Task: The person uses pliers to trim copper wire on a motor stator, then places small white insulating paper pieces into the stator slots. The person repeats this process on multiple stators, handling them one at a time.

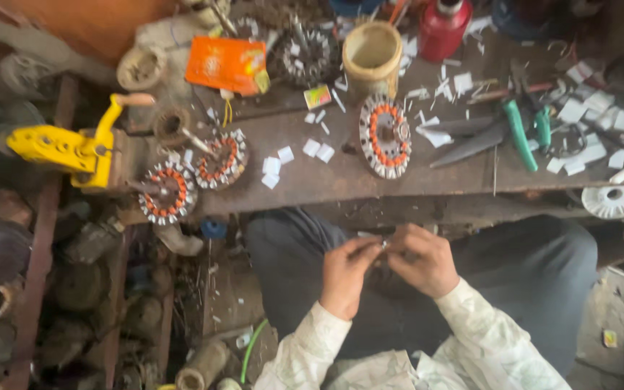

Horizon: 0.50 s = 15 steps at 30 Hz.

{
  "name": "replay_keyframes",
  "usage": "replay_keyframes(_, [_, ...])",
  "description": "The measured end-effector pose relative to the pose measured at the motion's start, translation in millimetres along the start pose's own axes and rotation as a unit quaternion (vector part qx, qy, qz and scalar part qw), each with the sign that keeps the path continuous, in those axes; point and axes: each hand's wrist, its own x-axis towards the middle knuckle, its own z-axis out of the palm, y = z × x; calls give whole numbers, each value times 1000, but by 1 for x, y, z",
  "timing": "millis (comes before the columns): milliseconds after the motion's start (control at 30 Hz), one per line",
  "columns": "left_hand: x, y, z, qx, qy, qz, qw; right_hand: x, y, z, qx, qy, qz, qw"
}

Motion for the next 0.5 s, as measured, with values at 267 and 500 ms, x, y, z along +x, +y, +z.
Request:
replay_keyframes(267, [8,-12,7,61,74,50,994,-14,4,11,123,11,244,962])
replay_keyframes(500, [4,-2,13,190,79,123,971,-19,23,15,307,5,381,872])
